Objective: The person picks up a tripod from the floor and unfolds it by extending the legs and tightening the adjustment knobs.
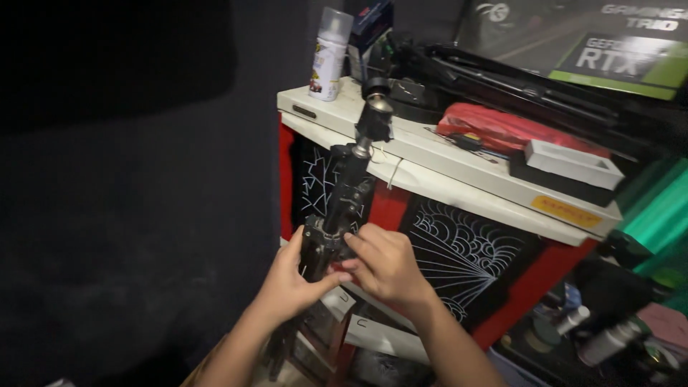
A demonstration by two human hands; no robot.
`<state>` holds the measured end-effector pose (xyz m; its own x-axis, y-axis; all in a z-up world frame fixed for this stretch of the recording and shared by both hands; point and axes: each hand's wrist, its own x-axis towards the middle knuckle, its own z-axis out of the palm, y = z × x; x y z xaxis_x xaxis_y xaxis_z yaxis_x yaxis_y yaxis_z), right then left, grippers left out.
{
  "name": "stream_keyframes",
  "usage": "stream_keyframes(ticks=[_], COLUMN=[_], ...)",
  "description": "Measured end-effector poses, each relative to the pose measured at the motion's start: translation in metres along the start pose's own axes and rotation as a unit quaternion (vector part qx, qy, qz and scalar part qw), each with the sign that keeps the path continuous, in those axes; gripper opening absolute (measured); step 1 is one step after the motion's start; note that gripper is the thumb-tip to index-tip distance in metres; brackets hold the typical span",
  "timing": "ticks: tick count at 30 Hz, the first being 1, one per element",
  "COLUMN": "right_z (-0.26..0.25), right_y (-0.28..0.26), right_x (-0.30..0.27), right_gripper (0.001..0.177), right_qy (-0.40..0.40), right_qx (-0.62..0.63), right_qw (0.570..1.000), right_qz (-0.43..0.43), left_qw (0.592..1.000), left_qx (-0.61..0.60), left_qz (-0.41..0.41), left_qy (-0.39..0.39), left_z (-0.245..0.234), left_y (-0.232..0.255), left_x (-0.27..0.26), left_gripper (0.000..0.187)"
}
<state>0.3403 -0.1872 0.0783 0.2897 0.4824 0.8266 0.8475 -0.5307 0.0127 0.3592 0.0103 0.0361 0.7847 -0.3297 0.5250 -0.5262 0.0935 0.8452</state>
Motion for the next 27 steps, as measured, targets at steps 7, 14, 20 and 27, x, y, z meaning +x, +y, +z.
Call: stream_keyframes(ticks=[7,14,20,27], right_z=[0.011,0.009,-0.036,-0.068], right_y=[-0.004,-0.001,-0.029,0.007], right_x=[-0.031,-0.048,-0.017,-0.043], right_gripper=[0.030,0.045,0.045,0.052], right_qy=[-0.004,0.010,-0.026,-0.031], right_qx=[0.199,0.489,-0.061,-0.108], right_qw=[0.958,0.733,0.992,0.993], right_qz=[0.206,0.473,0.107,0.041], left_qw=[0.999,0.998,0.994,0.989], left_qx=[-0.019,0.012,-0.040,-0.042], left_qz=[0.021,0.047,-0.004,0.010], left_qy=[-0.016,-0.047,-0.106,-0.141], left_z=[0.006,0.014,0.026,0.071], left_y=[-0.018,-0.026,-0.012,-0.005], left_x=[0.004,0.012,0.024,0.031], left_gripper=[0.049,0.045,0.050,0.071])
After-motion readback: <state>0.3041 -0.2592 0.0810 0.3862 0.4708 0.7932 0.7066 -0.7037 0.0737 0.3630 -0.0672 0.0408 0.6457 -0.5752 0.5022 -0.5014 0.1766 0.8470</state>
